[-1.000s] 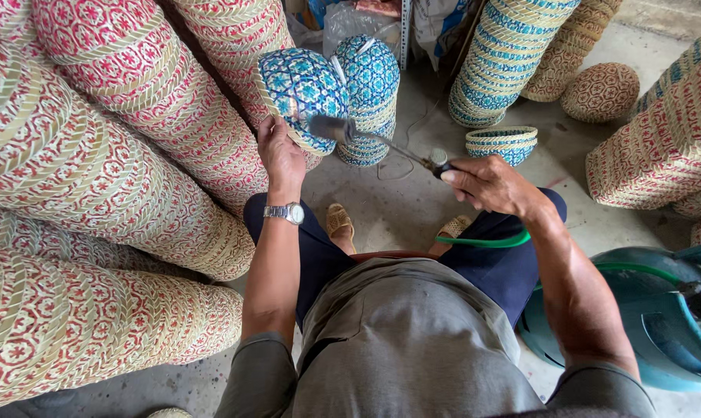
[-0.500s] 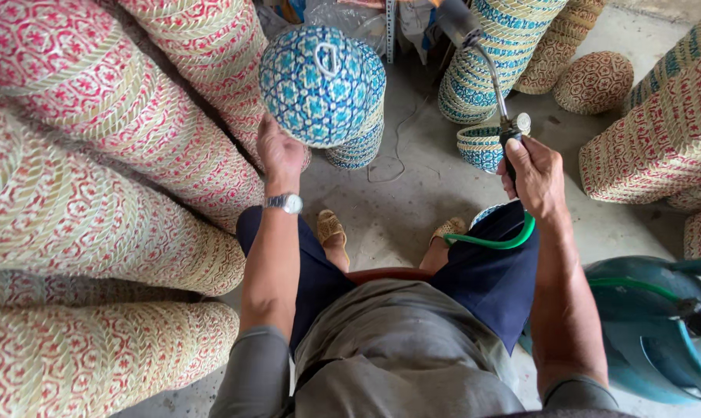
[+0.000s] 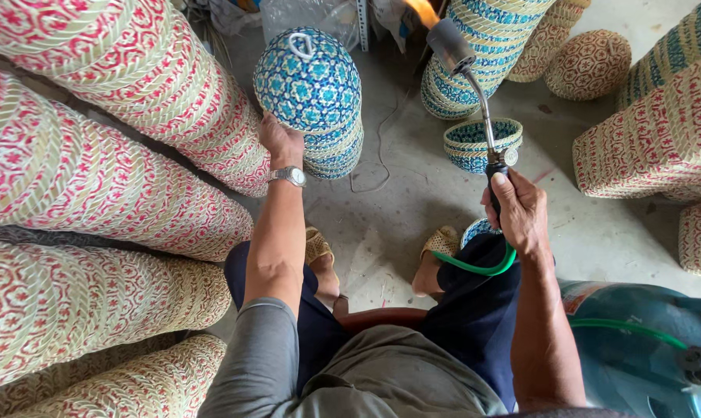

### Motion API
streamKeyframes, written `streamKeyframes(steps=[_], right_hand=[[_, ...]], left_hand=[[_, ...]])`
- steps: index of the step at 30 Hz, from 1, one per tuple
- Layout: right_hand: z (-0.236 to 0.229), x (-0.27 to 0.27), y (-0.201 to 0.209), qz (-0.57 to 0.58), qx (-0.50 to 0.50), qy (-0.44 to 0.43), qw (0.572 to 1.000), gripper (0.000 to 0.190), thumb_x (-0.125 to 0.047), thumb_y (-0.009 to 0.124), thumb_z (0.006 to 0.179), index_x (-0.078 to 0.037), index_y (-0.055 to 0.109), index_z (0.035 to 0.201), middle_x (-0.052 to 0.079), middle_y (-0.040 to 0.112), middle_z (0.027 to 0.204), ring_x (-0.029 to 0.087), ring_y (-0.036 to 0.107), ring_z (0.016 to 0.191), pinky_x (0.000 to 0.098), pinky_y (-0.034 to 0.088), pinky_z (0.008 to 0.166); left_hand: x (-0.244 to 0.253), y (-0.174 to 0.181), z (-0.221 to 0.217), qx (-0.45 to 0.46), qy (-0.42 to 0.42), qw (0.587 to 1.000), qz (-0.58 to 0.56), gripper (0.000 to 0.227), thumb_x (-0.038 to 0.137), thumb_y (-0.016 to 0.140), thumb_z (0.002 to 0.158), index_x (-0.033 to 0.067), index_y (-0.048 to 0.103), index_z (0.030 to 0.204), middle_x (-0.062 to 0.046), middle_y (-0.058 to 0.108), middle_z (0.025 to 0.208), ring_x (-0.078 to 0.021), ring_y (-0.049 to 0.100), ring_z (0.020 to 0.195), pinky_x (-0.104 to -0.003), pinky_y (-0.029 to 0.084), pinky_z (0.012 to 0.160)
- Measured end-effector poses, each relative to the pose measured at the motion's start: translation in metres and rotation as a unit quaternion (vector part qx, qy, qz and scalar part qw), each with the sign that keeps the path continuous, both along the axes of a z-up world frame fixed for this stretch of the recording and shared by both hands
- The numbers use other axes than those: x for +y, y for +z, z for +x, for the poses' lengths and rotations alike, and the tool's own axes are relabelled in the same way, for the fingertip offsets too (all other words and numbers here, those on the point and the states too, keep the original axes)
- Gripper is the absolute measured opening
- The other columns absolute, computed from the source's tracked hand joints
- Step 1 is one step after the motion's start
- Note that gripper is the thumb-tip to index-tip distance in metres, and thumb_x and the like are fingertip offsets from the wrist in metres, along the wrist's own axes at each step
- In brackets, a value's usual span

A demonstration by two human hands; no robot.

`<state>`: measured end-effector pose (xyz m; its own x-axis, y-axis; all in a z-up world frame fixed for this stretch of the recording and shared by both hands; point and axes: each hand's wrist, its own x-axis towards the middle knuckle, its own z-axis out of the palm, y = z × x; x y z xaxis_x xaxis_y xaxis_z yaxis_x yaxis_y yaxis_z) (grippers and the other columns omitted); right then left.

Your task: The person uses a blowtorch connected to a gas cylinder to apply heat to the surface of woven baskets. They rotate the baskets to cover different areas and handle multiple units sequentially.

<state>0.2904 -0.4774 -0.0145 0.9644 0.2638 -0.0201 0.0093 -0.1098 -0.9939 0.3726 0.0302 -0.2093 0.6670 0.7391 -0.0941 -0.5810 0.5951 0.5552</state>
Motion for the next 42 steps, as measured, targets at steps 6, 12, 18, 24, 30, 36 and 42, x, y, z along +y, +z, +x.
streamKeyframes(steps=[6,12,18,24,30,36,42], right_hand=[[0.027,0.025,-0.012,-0.016,0.024,0.019,0.999,0.038,-0.032,0.052,0.109,0.0,0.063,0.093,0.002,0.057,0.066,0.008,0.049,0.051,0.027,0.04,0.044],[0.05,0.047,-0.02,0.002,0.031,0.029,0.999,0.039,-0.034,0.052,0.11,-0.001,0.063,0.091,0.001,0.056,0.064,0.008,0.049,0.051,0.0266,0.04,0.045],[0.064,0.058,-0.032,-0.003,0.035,0.053,0.998,0.041,-0.036,0.053,0.109,-0.001,0.063,0.089,0.001,0.057,0.064,0.008,0.052,0.051,0.0263,0.042,0.045],[0.069,0.059,-0.048,0.039,0.045,0.062,0.996,0.038,-0.036,0.054,0.108,-0.003,0.063,0.092,0.001,0.061,0.072,0.007,0.052,0.053,0.0257,0.042,0.045],[0.075,0.063,-0.065,0.072,0.092,0.056,0.992,0.033,-0.035,0.054,0.105,-0.005,0.061,0.094,-0.001,0.06,0.072,0.007,0.051,0.053,0.0257,0.041,0.045],[0.082,0.054,-0.074,0.026,0.104,0.028,0.994,0.033,-0.036,0.062,0.102,-0.004,0.064,0.093,-0.002,0.057,0.066,0.006,0.052,0.054,0.0258,0.042,0.049],[0.086,0.036,-0.08,-0.014,-0.093,0.033,0.995,0.043,-0.036,0.071,0.099,0.001,0.065,0.119,0.012,0.059,0.073,0.013,0.054,0.07,0.0342,0.051,0.062]], left_hand=[[-0.034,0.015,-0.025,0.334,0.144,0.882,0.301,0.052,0.026,0.046,0.107,-0.0074,0.039,0.146,-0.026,0.049,0.149,-0.0355,0.057,0.137,-0.045,0.046,0.119],[-0.084,0.084,-0.041,0.395,0.096,0.57,0.714,0.108,0.064,0.075,0.088,0.0154,0.017,0.164,-0.027,0.017,0.168,-0.0498,0.007,0.155,-0.071,0.017,0.119],[-0.032,0.11,0.02,0.406,0.015,0.506,0.761,0.107,0.062,0.082,0.089,0.0177,0.021,0.165,-0.024,0.025,0.167,-0.052,0.018,0.152,-0.07,0.019,0.119],[0.031,0.103,0.046,0.351,-0.004,0.542,0.764,0.097,0.055,0.082,0.095,0.0139,0.027,0.163,-0.021,0.043,0.157,-0.0404,0.044,0.146,-0.051,0.039,0.122],[0.018,0.115,0.026,0.339,0.004,0.548,0.764,0.094,0.051,0.078,0.1,0.0098,0.025,0.167,-0.021,0.038,0.162,-0.0418,0.04,0.15,-0.053,0.035,0.126],[-0.107,0.054,-0.021,0.296,0.161,0.401,0.852,0.066,0.04,0.059,0.112,0.0118,0.03,0.164,-0.021,0.02,0.171,-0.0454,0.013,0.16,-0.074,0.01,0.126],[-0.285,-0.099,-0.01,0.29,-0.377,0.456,0.752,0.042,0.031,0.065,0.103,0.012,0.058,0.14,-0.012,0.061,0.141,-0.0336,0.056,0.128,-0.046,0.045,0.11]])
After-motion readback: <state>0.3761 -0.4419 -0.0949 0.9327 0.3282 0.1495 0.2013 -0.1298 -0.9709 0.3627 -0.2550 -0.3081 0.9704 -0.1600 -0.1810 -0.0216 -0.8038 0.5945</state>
